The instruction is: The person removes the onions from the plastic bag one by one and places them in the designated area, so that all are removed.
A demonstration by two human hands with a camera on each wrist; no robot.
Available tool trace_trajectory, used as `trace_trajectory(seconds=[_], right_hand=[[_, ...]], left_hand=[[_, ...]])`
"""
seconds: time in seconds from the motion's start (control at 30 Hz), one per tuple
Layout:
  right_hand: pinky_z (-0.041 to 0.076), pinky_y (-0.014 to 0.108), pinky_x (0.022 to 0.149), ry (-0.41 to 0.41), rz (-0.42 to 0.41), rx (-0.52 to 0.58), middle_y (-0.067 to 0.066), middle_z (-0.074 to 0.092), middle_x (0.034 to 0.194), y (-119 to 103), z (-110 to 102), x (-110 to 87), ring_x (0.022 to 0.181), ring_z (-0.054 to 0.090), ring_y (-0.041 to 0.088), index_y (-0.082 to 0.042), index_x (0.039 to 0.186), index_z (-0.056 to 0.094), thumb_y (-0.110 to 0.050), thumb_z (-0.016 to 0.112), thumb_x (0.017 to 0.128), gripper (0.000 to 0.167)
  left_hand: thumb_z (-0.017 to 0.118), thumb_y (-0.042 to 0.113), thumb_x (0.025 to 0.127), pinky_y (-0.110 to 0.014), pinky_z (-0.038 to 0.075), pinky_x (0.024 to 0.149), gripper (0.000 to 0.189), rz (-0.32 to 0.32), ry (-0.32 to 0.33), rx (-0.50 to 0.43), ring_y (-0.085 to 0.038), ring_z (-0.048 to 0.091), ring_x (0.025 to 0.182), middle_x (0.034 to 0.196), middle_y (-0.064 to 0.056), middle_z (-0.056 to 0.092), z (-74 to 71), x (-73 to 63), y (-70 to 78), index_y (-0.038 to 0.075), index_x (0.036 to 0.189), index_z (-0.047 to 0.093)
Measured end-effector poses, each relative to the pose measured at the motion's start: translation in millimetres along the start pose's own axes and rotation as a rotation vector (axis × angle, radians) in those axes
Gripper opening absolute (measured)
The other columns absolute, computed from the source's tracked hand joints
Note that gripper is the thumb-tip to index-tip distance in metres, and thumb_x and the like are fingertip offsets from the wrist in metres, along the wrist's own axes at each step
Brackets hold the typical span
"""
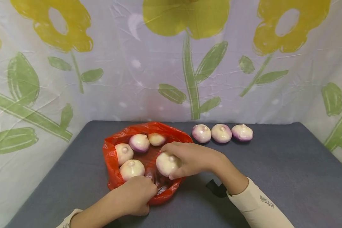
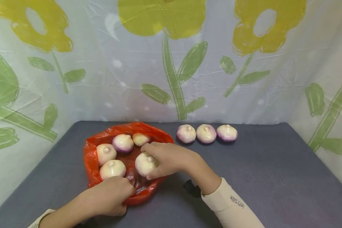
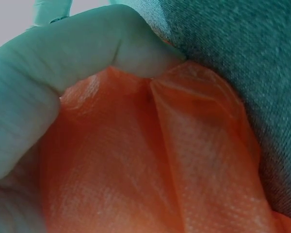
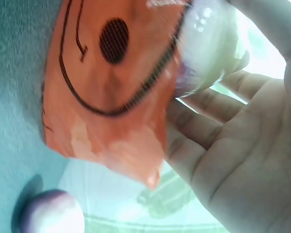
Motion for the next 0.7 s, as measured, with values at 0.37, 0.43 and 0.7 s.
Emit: trace_trajectory(seconds=[0.37, 0.43, 0.7], right_hand=[[0.043, 0.029, 0.096, 0.126, 0.005, -0.025, -0.013, 0.058, 0.121, 6, -31, -30.0, 0.107, 0.053, 0.004, -0.017, 0.131, 0.055, -0.025, 0.082, 0.080, 0.058], [0.042, 0.030, 0.097, 0.131, 0.014, -0.031, -0.013, 0.058, 0.122, 6, -35, -36.7, 0.108, 0.053, 0.005, -0.016, 0.133, 0.055, -0.024, 0.082, 0.079, 0.060], [0.044, 0.030, 0.091, 0.175, 0.075, -0.063, -0.017, 0.055, 0.117, 9, -43, -66.2, 0.099, 0.053, 0.005, -0.021, 0.130, 0.055, -0.026, 0.085, 0.077, 0.061]], left_hand=[[0.083, 0.018, 0.054, -0.035, 0.043, 0.053, 0.025, -0.008, 0.029, 0.045, -0.018, 0.048, 0.052, 0.060, 0.004, 0.050, -0.9, -0.1, 0.9, 0.018, 0.067, 0.061], [0.083, 0.018, 0.054, -0.035, 0.044, 0.053, 0.025, -0.008, 0.027, 0.041, -0.017, 0.048, 0.052, 0.061, 0.004, 0.050, -1.1, -0.1, 0.6, 0.017, 0.067, 0.062], [0.082, 0.016, 0.055, -0.034, 0.043, 0.053, 0.025, -0.006, 0.010, 0.011, -0.014, 0.043, 0.051, 0.060, 0.006, 0.048, -1.4, -0.6, 0.5, 0.018, 0.066, 0.060]])
Point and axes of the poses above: each hand's wrist, its own x-axis towards the middle knuckle, its own z-axis out of the palm, y = z × x, the point moved 2 cm from there along x, towards the middle knuckle
